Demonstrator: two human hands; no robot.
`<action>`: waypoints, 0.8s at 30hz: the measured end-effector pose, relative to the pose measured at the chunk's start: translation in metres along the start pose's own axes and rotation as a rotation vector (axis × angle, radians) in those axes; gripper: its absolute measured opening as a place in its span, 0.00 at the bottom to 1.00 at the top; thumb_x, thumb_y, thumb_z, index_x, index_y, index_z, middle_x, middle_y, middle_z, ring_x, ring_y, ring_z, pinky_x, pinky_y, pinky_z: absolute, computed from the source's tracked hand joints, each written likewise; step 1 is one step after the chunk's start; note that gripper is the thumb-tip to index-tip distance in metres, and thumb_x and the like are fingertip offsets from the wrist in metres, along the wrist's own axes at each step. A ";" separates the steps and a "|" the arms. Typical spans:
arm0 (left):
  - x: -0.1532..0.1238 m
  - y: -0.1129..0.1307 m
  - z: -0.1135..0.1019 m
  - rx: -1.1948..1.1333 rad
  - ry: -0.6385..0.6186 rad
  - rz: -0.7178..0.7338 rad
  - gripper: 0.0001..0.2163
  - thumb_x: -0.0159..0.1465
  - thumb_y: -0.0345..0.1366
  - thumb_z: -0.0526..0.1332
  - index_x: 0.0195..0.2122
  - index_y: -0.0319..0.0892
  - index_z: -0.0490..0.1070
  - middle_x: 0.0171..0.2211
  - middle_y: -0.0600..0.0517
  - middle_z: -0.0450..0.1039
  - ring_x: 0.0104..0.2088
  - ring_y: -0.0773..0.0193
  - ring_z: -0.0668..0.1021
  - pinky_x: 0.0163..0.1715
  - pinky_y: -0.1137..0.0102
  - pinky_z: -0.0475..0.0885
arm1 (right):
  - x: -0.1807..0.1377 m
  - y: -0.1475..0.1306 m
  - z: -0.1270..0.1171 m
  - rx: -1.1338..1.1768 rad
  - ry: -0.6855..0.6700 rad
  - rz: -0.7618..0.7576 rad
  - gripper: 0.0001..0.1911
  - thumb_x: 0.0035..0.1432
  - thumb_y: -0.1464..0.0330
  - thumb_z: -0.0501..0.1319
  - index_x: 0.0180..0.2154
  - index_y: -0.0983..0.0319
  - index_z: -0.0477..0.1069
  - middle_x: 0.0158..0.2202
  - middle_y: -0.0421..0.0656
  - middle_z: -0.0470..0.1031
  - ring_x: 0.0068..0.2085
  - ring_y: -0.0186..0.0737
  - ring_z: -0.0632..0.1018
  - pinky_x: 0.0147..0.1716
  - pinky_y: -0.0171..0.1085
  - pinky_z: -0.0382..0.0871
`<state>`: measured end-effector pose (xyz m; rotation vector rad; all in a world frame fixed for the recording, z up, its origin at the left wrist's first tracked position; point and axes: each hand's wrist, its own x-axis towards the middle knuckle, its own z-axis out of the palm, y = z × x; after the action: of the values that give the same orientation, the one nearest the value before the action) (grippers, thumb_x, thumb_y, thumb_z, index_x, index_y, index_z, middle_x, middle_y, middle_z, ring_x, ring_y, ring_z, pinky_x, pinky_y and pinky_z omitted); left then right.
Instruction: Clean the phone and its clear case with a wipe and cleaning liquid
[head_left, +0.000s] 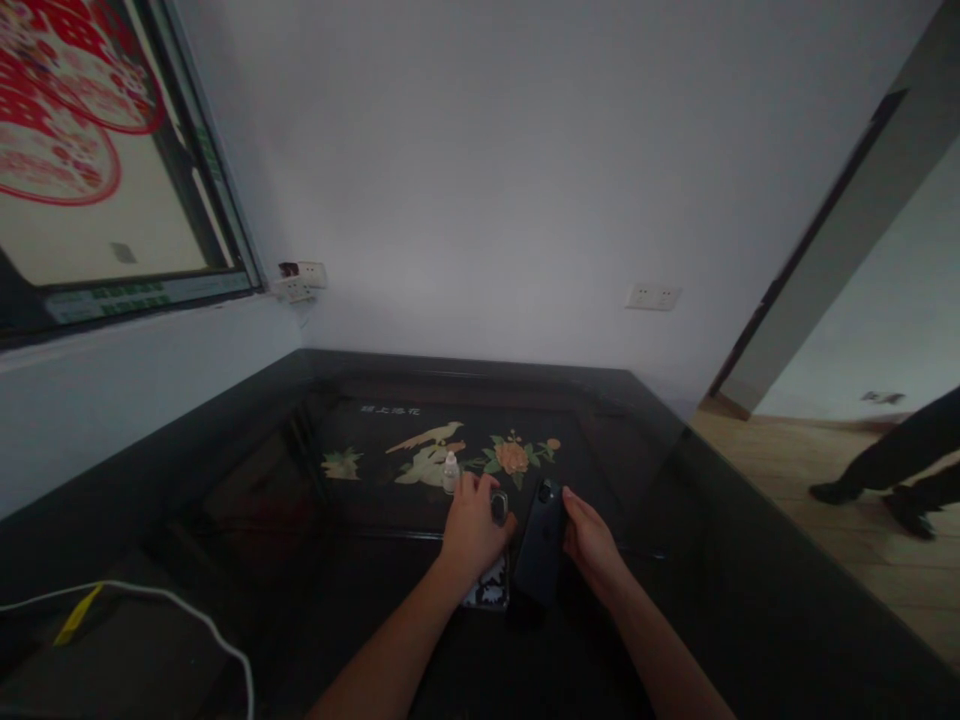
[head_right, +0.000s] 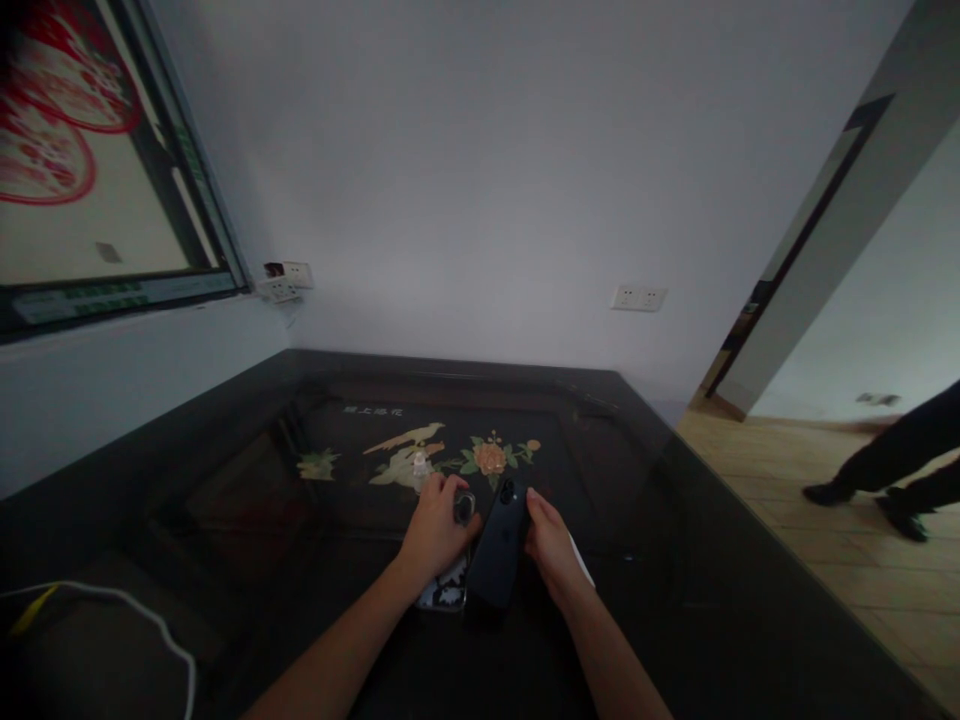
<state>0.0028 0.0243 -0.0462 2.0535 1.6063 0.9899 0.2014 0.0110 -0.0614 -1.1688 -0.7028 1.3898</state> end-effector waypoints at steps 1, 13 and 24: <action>0.001 0.001 0.000 0.052 -0.015 0.022 0.16 0.58 0.36 0.66 0.48 0.44 0.69 0.47 0.47 0.66 0.51 0.51 0.71 0.55 0.59 0.66 | 0.000 0.000 0.000 -0.003 0.002 -0.002 0.22 0.56 0.52 0.69 0.47 0.59 0.76 0.26 0.40 0.82 0.26 0.43 0.82 0.23 0.35 0.72; 0.007 -0.001 0.004 0.112 -0.150 0.096 0.13 0.67 0.37 0.60 0.51 0.41 0.67 0.50 0.44 0.68 0.54 0.51 0.71 0.58 0.56 0.63 | 0.000 0.003 0.000 -0.009 0.024 0.020 0.22 0.56 0.52 0.69 0.46 0.59 0.77 0.27 0.41 0.83 0.28 0.45 0.83 0.24 0.36 0.72; -0.009 0.024 -0.040 -0.657 -0.475 0.299 0.62 0.40 0.51 0.80 0.73 0.50 0.46 0.73 0.42 0.48 0.72 0.44 0.55 0.71 0.51 0.50 | -0.026 -0.019 0.027 0.146 -0.251 0.117 0.19 0.58 0.54 0.66 0.43 0.61 0.76 0.37 0.49 0.84 0.45 0.53 0.84 0.43 0.46 0.77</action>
<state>-0.0096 0.0029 -0.0061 1.8748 0.6326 0.8730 0.1804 -0.0048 -0.0291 -0.9428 -0.7030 1.6768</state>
